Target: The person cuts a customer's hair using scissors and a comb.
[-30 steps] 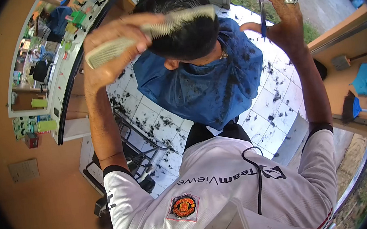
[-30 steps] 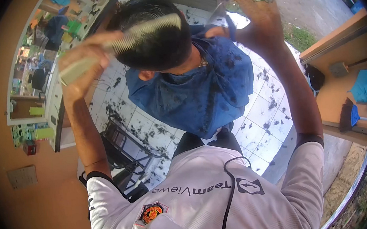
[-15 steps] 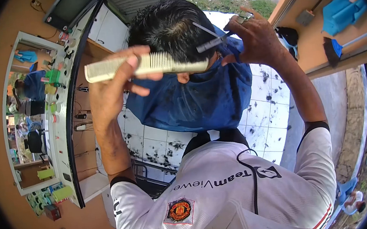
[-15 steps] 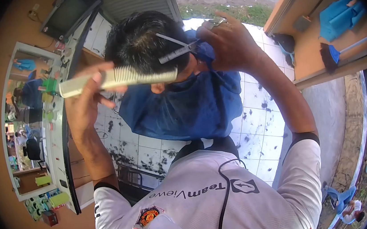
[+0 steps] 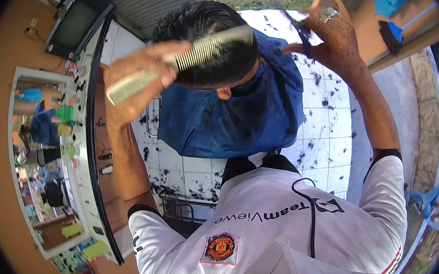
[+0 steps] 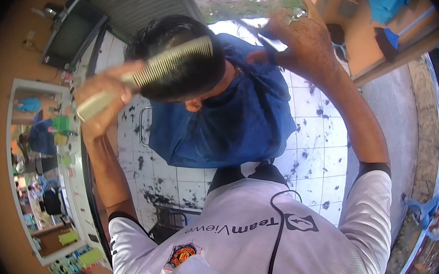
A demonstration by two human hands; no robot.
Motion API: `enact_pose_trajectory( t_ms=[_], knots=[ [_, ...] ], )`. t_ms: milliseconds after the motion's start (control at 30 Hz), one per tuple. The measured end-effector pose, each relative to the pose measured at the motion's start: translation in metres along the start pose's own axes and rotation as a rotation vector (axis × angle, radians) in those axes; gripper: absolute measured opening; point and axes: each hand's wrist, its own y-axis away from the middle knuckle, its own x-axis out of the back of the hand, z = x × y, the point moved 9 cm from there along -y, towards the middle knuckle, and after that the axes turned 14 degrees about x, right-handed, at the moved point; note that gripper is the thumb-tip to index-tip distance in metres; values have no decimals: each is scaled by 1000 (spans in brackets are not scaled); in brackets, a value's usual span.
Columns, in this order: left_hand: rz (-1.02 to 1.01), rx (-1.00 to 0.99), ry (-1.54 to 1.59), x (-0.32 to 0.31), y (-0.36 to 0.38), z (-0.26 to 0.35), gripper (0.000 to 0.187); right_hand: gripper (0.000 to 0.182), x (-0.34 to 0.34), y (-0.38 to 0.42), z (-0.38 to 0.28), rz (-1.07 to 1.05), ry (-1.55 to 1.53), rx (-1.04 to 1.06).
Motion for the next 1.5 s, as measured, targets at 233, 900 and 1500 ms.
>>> enact_pose_trajectory(
  t_ms=[233,900,1500],
  knots=[
    [-286,-170,-282,-27,26,10,3,45,8,-4,-15,-64,220,-243],
    [-320,-407,44,48,-46,-7,21,53,26,-24,-111,-15,402,-309],
    [-455,483,1353,24,-38,-206,35,47,41,-116,-148,-753,647,-548]
  ],
)
